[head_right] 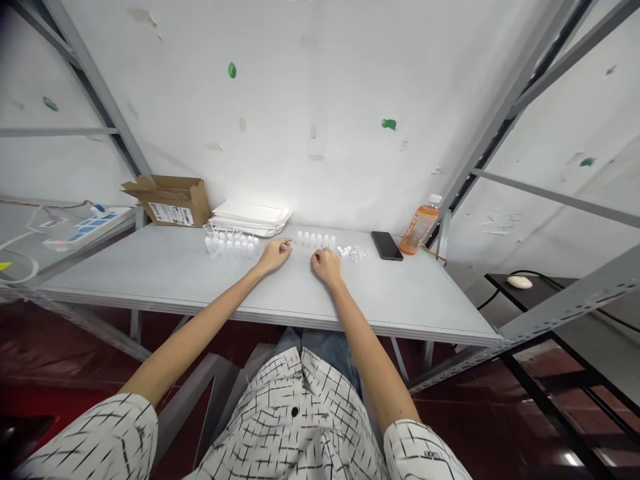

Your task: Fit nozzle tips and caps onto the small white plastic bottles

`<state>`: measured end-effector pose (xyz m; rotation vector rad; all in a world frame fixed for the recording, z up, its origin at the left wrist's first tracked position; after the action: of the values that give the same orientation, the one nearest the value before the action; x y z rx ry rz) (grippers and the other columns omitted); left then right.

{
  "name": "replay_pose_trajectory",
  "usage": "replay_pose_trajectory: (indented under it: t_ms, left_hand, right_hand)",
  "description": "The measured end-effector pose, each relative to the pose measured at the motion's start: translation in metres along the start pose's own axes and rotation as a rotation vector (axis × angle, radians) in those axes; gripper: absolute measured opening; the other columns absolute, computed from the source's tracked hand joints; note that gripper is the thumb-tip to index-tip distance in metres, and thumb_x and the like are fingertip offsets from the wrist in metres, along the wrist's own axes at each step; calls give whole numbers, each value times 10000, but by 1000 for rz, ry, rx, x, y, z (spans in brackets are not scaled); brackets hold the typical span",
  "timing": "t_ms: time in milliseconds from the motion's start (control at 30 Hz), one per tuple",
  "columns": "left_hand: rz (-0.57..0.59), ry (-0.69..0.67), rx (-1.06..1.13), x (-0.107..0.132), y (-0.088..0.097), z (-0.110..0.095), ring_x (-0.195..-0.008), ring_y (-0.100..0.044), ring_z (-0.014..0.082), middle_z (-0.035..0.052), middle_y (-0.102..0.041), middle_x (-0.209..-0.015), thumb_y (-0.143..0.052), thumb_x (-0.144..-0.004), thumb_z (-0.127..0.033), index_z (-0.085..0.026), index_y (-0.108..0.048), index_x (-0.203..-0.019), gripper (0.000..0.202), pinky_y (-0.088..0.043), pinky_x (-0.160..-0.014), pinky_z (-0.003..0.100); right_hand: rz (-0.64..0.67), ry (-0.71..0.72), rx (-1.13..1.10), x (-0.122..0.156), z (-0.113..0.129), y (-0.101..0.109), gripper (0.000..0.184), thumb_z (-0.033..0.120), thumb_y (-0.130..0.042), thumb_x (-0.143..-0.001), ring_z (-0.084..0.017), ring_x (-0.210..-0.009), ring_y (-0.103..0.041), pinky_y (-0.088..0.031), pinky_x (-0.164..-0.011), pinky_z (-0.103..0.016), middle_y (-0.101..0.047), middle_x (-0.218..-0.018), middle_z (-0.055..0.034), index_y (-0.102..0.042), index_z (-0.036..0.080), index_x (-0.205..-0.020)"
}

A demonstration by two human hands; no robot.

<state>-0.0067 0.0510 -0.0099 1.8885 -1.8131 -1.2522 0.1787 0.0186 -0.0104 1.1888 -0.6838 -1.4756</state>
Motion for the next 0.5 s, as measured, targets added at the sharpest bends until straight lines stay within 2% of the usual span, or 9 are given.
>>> replay_pose_trajectory:
  t_ms: [200,333,400,500]
  left_hand:
    - [-120,-86,-27,0,7,-10,-813,-679,198,110,-742,-1053,-511,-875,-153,-135,-746,-1043,288,-522,-862,336]
    - [-174,-163,-69,2,12,-20,-812,-661,195,85,-751,-1000,-521,-882,-187,-165,-750,-967,245,-498,-856,326]
    - [-283,-256,-94,6,19,-28,-744,-647,177,82,-751,-946,-505,-883,-183,-163,-745,-935,247,-494,-789,304]
    - [-587,-346,-41,17,44,-30,-596,-584,135,69,-723,-803,-479,-903,-209,-147,-727,-925,257,-460,-647,262]
  right_hand:
    - [-17,48,82,-4,1,-1,271,233,-493,-932,-185,-868,-611,-342,-655,-264,-704,-1035,-78,-755,188,-981]
    - [-16,59,102,-4,3,-1,264,228,-498,-923,-189,-839,-610,-327,-638,-269,-704,-1008,-81,-755,182,-963]
    - [-38,69,77,-4,7,-1,259,229,-501,-923,-190,-834,-608,-330,-640,-270,-702,-1007,-82,-753,182,-955]
    - [-98,101,-45,-6,24,-3,243,234,-509,-925,-187,-845,-609,-352,-663,-269,-701,-1000,-73,-746,183,-946]
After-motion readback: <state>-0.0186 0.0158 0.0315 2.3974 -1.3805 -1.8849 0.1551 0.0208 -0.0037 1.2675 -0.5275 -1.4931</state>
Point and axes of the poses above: each hand's wrist, its own x-axis away from the middle knuckle, its own y-axis out of the back of the hand, z = x × y, the point moved 3 cm from there along -x, towards the middle knuckle
